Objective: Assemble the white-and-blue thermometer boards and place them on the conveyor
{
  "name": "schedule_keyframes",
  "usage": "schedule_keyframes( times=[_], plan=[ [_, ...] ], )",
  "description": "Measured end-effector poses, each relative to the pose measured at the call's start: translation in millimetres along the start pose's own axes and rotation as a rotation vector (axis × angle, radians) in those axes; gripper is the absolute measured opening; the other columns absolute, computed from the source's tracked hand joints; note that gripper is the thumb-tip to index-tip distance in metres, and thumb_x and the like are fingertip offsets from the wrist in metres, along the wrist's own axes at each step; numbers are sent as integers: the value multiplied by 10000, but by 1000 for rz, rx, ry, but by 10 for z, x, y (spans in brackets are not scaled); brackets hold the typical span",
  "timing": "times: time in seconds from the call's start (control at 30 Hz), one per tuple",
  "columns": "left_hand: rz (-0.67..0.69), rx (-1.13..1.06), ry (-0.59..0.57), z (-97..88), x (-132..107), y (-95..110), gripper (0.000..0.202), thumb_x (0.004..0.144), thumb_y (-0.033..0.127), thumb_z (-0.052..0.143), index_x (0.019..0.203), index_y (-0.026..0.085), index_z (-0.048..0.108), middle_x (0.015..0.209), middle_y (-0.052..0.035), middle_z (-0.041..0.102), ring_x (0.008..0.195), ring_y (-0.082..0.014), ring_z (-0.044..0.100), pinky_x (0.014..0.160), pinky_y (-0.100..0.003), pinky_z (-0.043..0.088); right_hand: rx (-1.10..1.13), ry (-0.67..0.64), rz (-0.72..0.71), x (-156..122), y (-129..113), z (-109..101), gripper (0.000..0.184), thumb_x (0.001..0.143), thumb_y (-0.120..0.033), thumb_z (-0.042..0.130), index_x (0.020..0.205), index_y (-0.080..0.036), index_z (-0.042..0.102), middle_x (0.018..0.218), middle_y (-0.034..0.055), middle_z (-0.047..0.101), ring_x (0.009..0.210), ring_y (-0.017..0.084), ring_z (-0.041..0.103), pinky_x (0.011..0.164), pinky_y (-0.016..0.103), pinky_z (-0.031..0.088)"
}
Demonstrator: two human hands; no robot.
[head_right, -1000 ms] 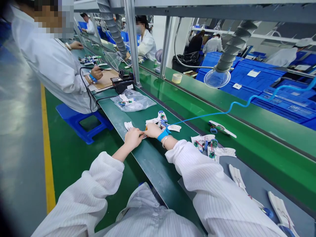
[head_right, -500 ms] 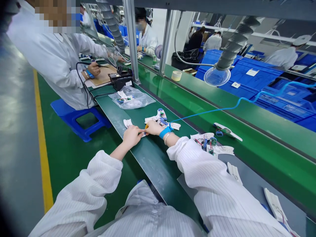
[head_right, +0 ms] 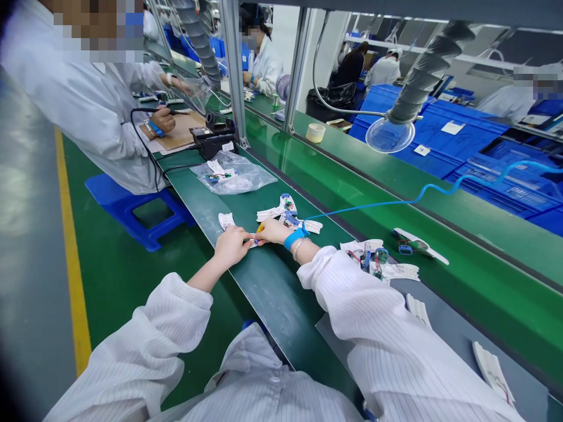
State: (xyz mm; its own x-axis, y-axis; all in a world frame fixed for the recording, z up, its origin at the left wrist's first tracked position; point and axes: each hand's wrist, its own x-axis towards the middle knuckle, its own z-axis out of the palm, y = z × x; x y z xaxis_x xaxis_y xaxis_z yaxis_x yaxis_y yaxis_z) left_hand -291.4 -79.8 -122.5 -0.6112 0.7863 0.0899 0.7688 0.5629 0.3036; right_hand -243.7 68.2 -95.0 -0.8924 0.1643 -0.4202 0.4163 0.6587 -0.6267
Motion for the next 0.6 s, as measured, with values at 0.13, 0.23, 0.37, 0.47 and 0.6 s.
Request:
schedule_keyframes(
  times=[0.13, 0.23, 0.37, 0.47, 0.6],
  plan=[
    [-38, -14, -12, 7, 27, -21, 245, 801, 319, 500, 1002, 249, 622, 889, -21, 653, 951, -218, 509, 726, -286, 415, 27, -30, -21, 7, 61, 9, 215, 824, -282, 577, 785, -80, 638, 713, 60, 693, 599, 102, 627, 514, 133, 450],
    [-58, -19, -18, 12, 31, -25, 401, 790, 314, 517, 1184, 249, 475, 919, -3, 662, 964, -197, 519, 729, -271, 421, -3, -3, -52, -25, 64, 54, 246, 865, -300, 527, 823, -83, 635, 722, 55, 694, 600, 91, 628, 528, 130, 452],
    [-35, -1, -49, -22, -12, 3, 358, 803, 318, 486, 1155, 255, 484, 927, -16, 669, 970, -207, 536, 725, -279, 431, -131, 123, -67, -221, -81, 146, 288, 852, -326, 547, 740, -82, 651, 673, 72, 679, 621, 127, 628, 566, 175, 439],
    [12, 26, -91, -65, 28, -33, 376, 803, 327, 458, 1164, 240, 519, 932, -45, 678, 957, -238, 557, 729, -305, 441, -251, 288, -71, -497, -128, 20, 291, 806, -390, 597, 766, -110, 665, 783, 84, 683, 778, 177, 628, 673, 219, 433],
    [41, 82, -115, -112, 206, -182, 391, 813, 351, 392, 1093, 184, 607, 985, -109, 670, 951, -302, 567, 749, -375, 443, -364, 532, 34, -1242, 230, -598, 349, 875, -462, 461, 972, -174, 633, 925, 62, 654, 904, 179, 590, 798, 268, 422]
  ],
)
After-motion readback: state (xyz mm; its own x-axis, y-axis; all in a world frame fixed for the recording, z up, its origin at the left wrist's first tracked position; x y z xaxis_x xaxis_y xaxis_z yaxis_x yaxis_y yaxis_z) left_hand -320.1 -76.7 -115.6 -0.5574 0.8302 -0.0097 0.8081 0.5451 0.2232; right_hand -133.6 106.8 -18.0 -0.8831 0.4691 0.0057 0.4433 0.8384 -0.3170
